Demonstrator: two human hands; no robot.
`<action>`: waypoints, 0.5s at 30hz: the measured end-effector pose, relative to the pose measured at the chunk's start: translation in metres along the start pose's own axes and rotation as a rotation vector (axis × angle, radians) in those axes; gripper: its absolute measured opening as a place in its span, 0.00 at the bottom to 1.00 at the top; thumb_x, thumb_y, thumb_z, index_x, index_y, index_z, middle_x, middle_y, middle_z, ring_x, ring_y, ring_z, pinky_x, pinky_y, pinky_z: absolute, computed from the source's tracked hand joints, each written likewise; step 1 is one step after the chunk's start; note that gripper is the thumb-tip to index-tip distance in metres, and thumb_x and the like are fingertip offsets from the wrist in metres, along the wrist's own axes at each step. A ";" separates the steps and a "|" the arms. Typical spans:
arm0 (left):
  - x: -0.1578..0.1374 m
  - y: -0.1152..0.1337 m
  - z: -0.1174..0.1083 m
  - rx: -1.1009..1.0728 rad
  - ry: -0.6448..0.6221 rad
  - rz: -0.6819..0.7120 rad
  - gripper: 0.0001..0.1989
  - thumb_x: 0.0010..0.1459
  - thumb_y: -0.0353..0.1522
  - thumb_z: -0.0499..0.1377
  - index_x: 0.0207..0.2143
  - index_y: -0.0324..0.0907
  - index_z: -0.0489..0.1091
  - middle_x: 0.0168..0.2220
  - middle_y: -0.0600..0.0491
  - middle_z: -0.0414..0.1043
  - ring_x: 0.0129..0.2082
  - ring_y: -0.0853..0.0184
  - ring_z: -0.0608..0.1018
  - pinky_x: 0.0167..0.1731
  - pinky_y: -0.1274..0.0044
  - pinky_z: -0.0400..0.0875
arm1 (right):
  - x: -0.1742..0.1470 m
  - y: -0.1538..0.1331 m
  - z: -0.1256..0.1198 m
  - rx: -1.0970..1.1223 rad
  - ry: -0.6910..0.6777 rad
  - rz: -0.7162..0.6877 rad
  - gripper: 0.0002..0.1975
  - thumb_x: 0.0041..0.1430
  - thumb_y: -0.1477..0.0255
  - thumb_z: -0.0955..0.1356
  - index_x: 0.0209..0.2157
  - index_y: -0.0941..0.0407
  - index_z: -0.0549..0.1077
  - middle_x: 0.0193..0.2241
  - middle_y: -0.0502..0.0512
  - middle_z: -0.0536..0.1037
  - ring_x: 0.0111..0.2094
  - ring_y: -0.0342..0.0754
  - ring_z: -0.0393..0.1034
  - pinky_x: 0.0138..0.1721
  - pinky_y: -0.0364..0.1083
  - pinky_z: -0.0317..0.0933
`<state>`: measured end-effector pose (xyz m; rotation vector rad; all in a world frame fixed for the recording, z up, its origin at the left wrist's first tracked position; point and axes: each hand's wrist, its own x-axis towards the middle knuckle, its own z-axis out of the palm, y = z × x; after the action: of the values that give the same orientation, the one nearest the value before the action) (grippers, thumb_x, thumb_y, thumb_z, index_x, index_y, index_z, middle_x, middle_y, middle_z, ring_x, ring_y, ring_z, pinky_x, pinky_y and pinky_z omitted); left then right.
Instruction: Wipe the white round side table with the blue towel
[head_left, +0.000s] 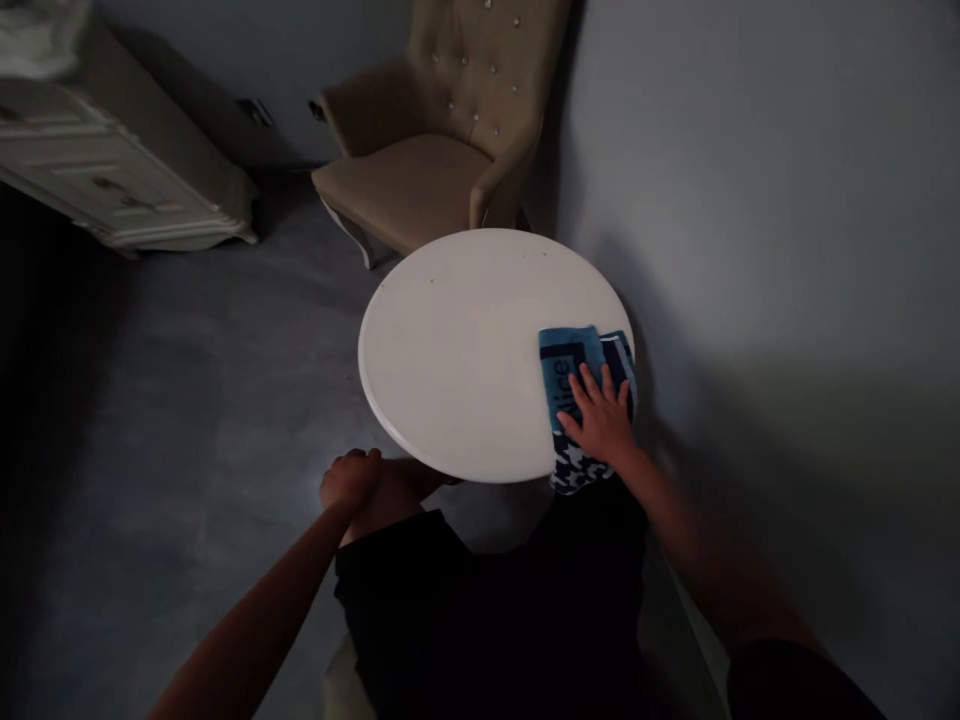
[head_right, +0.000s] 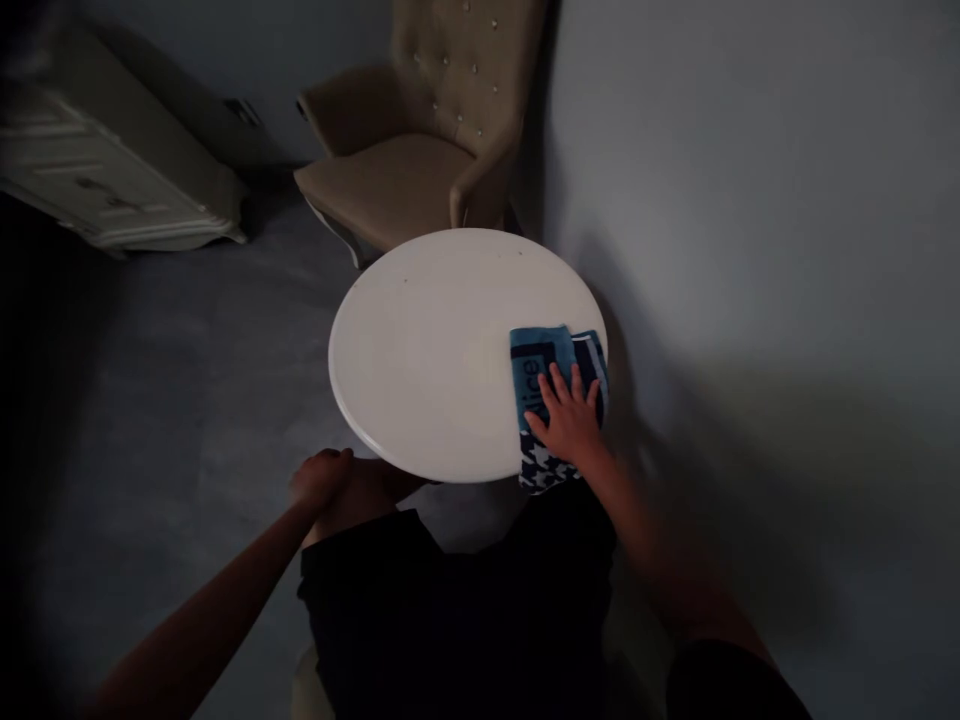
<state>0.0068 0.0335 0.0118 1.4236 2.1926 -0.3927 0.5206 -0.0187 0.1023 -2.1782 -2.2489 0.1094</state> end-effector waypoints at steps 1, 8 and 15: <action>0.000 0.000 -0.001 -0.002 -0.004 0.004 0.35 0.72 0.50 0.47 0.59 0.36 0.83 0.58 0.27 0.82 0.58 0.36 0.84 0.55 0.54 0.78 | 0.008 0.007 0.000 -0.021 -0.015 0.014 0.42 0.79 0.49 0.61 0.84 0.54 0.54 0.85 0.61 0.47 0.83 0.82 0.35 0.75 0.88 0.39; 0.000 0.006 -0.009 0.002 -0.044 -0.058 0.35 0.72 0.50 0.48 0.60 0.39 0.83 0.59 0.30 0.83 0.56 0.38 0.85 0.53 0.57 0.79 | 0.142 0.054 -0.010 -0.121 -0.084 0.069 0.44 0.79 0.48 0.58 0.85 0.52 0.46 0.85 0.62 0.43 0.82 0.83 0.35 0.72 0.90 0.44; 0.006 0.002 -0.009 -0.010 -0.044 -0.037 0.35 0.73 0.50 0.46 0.58 0.38 0.84 0.58 0.29 0.83 0.56 0.37 0.85 0.53 0.55 0.78 | 0.319 0.088 -0.016 -0.037 -0.005 0.114 0.46 0.78 0.44 0.56 0.84 0.58 0.52 0.84 0.72 0.48 0.79 0.82 0.49 0.70 0.84 0.55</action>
<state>0.0043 0.0435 0.0157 1.3581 2.1858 -0.4215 0.5988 0.3036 0.1000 -2.3275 -2.1452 0.0751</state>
